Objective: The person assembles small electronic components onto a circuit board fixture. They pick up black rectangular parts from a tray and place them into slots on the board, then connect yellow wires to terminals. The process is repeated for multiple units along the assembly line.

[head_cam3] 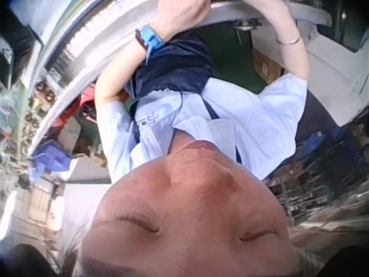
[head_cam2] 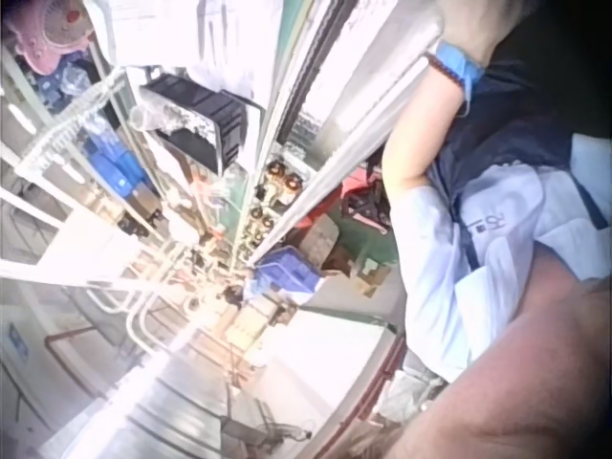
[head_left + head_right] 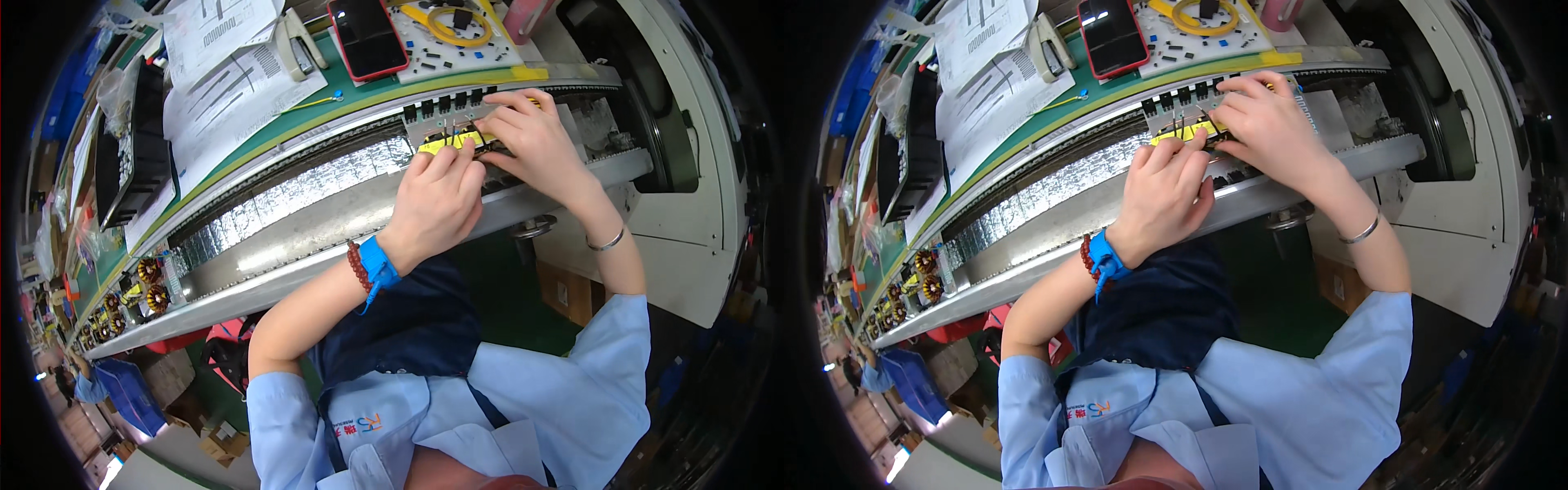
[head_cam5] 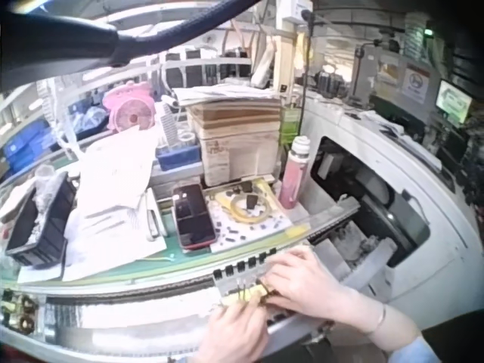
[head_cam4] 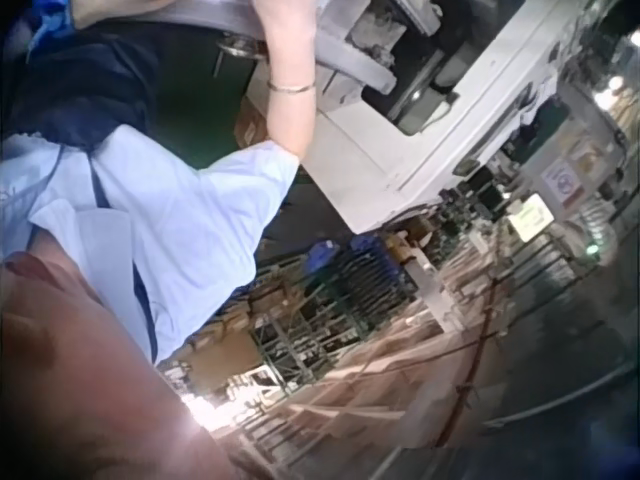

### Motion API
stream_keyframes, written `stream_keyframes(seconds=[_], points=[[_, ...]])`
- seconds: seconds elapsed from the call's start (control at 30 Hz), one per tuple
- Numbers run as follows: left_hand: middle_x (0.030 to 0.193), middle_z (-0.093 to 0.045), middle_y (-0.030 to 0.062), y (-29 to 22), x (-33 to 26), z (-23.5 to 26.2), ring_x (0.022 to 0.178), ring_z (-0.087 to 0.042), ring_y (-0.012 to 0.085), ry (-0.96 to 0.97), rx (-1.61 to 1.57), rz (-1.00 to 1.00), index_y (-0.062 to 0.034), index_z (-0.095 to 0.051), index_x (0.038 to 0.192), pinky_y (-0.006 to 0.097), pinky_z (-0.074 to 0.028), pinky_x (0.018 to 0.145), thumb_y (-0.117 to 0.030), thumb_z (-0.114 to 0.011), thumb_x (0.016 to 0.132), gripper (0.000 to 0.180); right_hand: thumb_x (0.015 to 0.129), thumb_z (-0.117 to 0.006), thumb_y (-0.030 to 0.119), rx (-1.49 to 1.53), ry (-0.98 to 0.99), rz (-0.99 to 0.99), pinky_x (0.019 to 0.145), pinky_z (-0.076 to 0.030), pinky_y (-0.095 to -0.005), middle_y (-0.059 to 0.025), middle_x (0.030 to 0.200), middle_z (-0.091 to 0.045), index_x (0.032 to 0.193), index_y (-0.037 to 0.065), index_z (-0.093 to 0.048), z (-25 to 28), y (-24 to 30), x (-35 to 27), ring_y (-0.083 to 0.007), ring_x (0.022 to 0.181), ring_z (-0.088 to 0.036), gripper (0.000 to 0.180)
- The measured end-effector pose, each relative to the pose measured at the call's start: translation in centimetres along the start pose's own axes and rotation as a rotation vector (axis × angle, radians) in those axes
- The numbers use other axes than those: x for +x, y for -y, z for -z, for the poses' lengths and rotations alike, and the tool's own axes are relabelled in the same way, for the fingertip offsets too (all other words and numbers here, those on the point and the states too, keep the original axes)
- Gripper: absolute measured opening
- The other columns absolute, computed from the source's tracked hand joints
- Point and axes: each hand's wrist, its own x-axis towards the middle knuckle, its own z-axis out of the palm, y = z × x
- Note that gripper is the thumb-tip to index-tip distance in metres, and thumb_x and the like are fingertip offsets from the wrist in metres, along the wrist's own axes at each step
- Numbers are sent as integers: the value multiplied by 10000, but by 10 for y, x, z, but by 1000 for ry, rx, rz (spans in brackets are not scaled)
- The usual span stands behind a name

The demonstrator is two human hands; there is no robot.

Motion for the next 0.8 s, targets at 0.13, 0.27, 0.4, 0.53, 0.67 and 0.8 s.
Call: stream_keyframes(seconds=[0.13,0.27,0.4,0.53,0.67,0.8], points=[[1156,-612,109,-1,12,10,932,-557,240,-26,46,-43,-28,-576,1030,354,-415,758,-107,-664,687,363,664,-787,210,-6,-52,-148,1018,-294,-409,-31,1068,-627,1099,96,-618,28,-16,-16,-225,1158,-504,481],[1174,-606,116,-9,34,-2,1019,-545,266,-32,-16,-54,-21,-557,1061,374,-402,819,-101,-647,693,387,665,-776,168,-19,29,-152,1002,-300,-405,-35,1019,-637,1055,75,-639,27,-29,-26,-212,1102,-527,424],[1033,-626,116,-11,44,-26,1043,-541,277,-1,-85,-25,41,-527,1104,384,-391,830,-111,-643,682,463,673,-758,141,-31,1,-140,977,-319,-402,-37,962,-630,942,68,-660,19,-37,-31,-202,1050,-542,296],[976,-623,119,-13,51,-29,1019,-544,273,45,-113,-39,53,-523,1116,371,-402,803,-112,-638,678,482,678,-751,128,-47,-15,-125,944,-351,-387,-29,913,-619,888,69,-654,17,-42,-35,-196,993,-552,239],[982,-614,138,-13,54,-37,992,-543,284,-18,-116,-74,39,-526,1076,385,-414,776,-111,-639,664,453,680,-750,128,-73,-34,-135,937,-358,-384,-25,906,-623,901,70,-653,16,-42,-38,-192,979,-563,248],[926,-587,156,-11,53,-36,937,-537,306,-30,-166,-41,5,-526,949,407,-418,752,-95,-627,631,349,673,-750,124,-103,-31,-101,934,-360,-383,-26,935,-639,929,74,-658,16,-42,-30,-196,979,-573,276]])
